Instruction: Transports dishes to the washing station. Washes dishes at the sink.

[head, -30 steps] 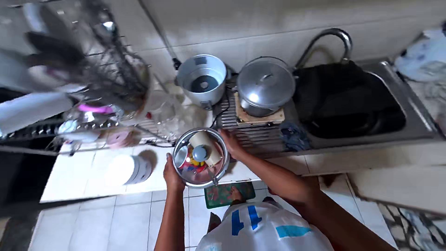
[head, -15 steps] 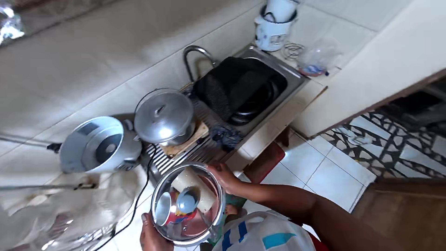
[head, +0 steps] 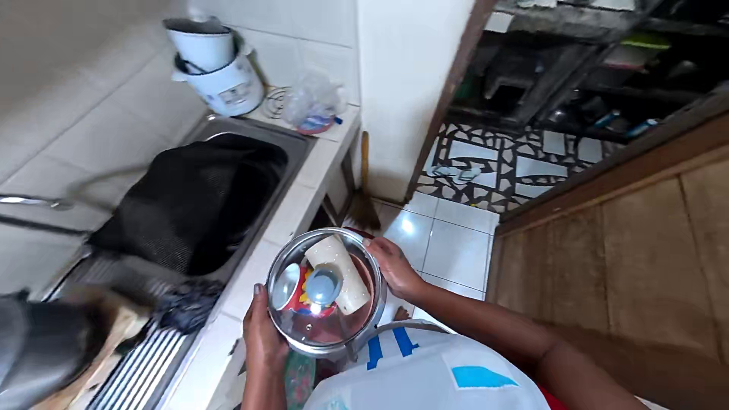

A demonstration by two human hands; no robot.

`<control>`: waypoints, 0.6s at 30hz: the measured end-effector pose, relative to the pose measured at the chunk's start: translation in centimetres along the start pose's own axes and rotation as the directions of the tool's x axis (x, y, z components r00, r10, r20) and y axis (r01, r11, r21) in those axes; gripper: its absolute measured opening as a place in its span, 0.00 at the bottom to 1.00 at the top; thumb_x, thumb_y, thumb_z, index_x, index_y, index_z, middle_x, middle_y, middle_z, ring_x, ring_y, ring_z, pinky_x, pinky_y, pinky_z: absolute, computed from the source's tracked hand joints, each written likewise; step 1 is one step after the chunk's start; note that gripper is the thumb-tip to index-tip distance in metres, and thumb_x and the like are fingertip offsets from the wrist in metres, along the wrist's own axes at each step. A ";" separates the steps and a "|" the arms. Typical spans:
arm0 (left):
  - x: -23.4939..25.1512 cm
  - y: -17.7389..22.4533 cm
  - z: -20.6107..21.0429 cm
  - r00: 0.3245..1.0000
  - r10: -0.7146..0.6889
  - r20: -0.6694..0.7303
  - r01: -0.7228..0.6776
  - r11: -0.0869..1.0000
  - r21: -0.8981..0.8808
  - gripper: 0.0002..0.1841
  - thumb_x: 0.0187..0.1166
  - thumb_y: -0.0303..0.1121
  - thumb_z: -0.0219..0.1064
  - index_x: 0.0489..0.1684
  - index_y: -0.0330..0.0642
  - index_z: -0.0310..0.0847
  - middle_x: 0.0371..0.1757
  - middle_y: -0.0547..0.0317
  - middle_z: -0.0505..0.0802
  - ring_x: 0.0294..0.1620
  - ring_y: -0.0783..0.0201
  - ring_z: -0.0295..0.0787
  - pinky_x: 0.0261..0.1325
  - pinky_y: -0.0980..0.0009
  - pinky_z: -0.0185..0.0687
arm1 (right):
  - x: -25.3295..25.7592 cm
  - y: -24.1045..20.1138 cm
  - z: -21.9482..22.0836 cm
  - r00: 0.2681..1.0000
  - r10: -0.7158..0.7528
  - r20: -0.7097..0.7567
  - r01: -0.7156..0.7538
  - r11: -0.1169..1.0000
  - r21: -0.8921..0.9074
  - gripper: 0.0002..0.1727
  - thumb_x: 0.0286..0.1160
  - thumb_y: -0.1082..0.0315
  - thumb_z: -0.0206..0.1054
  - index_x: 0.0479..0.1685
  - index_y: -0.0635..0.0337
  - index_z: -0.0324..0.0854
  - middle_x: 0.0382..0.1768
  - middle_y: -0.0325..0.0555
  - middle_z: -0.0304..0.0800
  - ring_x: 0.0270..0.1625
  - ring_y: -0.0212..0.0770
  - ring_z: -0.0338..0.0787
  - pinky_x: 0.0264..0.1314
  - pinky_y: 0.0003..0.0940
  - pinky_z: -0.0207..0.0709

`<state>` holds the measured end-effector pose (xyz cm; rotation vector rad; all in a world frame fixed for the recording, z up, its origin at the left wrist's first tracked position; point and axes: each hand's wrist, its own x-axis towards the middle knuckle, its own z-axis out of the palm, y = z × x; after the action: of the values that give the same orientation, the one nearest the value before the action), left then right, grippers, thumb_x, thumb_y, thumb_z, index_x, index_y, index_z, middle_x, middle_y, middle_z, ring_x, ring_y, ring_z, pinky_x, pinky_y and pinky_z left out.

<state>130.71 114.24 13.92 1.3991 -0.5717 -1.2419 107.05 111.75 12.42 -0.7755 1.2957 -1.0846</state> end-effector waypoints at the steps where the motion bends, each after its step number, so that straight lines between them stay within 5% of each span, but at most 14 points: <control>1: 0.4 -0.5 3.3 0.999 -0.018 0.051 0.016 0.999 0.034 0.26 0.95 0.49 0.44 0.66 0.36 0.79 0.50 0.55 0.95 0.51 0.64 0.94 0.57 0.61 0.92 | 0.4 -0.8 -3.0 0.999 -0.008 -0.048 0.008 1.000 0.015 0.17 0.88 0.57 0.60 0.47 0.65 0.80 0.40 0.46 0.84 0.44 0.34 0.85 0.53 0.36 0.82; 8: 3.3 -4.0 25.3 0.915 -0.131 0.383 0.046 0.974 0.222 0.24 0.95 0.46 0.48 0.59 0.34 0.83 0.46 0.52 0.95 0.47 0.61 0.94 0.53 0.61 0.92 | 3.2 -4.2 -21.8 0.920 -0.044 -0.389 0.120 0.978 0.172 0.15 0.92 0.62 0.54 0.44 0.65 0.79 0.34 0.43 0.87 0.38 0.34 0.89 0.46 0.34 0.87; 14: 6.6 -7.0 45.2 0.766 -0.172 0.619 0.003 0.964 0.265 0.18 0.94 0.38 0.53 0.60 0.32 0.83 0.44 0.54 0.94 0.43 0.66 0.92 0.50 0.67 0.90 | 8.3 -8.9 -35.9 0.772 -0.099 -0.628 0.263 0.949 0.174 0.17 0.94 0.63 0.49 0.53 0.66 0.80 0.40 0.42 0.91 0.43 0.32 0.92 0.51 0.34 0.90; 18: 9.1 -8.0 58.6 0.669 -0.212 0.713 -0.022 0.952 0.304 0.20 0.92 0.40 0.56 0.66 0.33 0.83 0.54 0.49 0.94 0.53 0.63 0.92 0.60 0.62 0.88 | 12.8 -13.4 -44.3 0.665 -0.113 -0.738 0.336 0.928 0.161 0.20 0.95 0.62 0.47 0.60 0.67 0.79 0.44 0.44 0.93 0.47 0.33 0.94 0.55 0.34 0.90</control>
<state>78.83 84.46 13.78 1.1094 -1.3039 -1.8883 60.35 100.68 13.43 -0.2715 1.6577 -1.8636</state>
